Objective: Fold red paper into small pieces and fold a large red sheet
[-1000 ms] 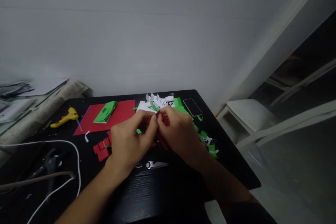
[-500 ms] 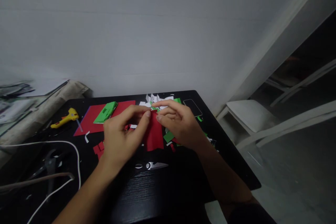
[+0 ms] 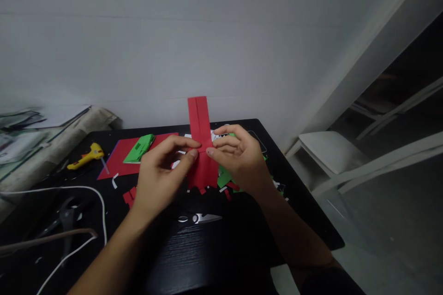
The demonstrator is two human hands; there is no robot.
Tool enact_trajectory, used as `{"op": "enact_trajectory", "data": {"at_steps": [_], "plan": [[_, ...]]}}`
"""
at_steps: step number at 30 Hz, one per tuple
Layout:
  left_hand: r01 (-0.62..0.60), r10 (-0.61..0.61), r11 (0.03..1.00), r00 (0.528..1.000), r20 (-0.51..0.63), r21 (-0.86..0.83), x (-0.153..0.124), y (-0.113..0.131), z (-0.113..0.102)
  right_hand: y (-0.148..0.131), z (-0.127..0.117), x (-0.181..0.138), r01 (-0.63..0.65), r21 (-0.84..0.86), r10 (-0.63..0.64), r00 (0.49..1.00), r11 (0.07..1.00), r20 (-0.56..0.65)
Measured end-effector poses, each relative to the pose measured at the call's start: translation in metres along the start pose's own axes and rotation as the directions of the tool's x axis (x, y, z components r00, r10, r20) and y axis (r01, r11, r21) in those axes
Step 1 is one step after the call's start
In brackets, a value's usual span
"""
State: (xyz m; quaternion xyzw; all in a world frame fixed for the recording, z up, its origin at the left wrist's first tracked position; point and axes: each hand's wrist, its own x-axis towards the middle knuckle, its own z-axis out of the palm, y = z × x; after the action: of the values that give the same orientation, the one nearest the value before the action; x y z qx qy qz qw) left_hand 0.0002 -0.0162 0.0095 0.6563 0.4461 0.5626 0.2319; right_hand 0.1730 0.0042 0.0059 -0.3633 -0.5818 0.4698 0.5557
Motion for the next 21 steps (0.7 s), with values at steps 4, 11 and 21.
{"op": "enact_trajectory", "data": {"at_steps": [4,11,21], "plan": [[0.034,-0.041,0.992,0.998,-0.055,-0.123,0.001,-0.003,0.002,-0.002,0.003,-0.001,-0.006,0.037,0.007,1.0,0.999,-0.03],[0.086,-0.099,0.933,0.995,-0.019,-0.351,0.0,-0.004,0.005,-0.003,0.005,-0.003,0.052,0.042,-0.053,0.999,0.998,0.014],[0.058,-0.054,0.978,0.998,0.026,-0.2,0.0,-0.007,-0.002,-0.008,0.007,-0.014,0.272,-0.166,-0.279,0.96,0.948,-0.017]]}}
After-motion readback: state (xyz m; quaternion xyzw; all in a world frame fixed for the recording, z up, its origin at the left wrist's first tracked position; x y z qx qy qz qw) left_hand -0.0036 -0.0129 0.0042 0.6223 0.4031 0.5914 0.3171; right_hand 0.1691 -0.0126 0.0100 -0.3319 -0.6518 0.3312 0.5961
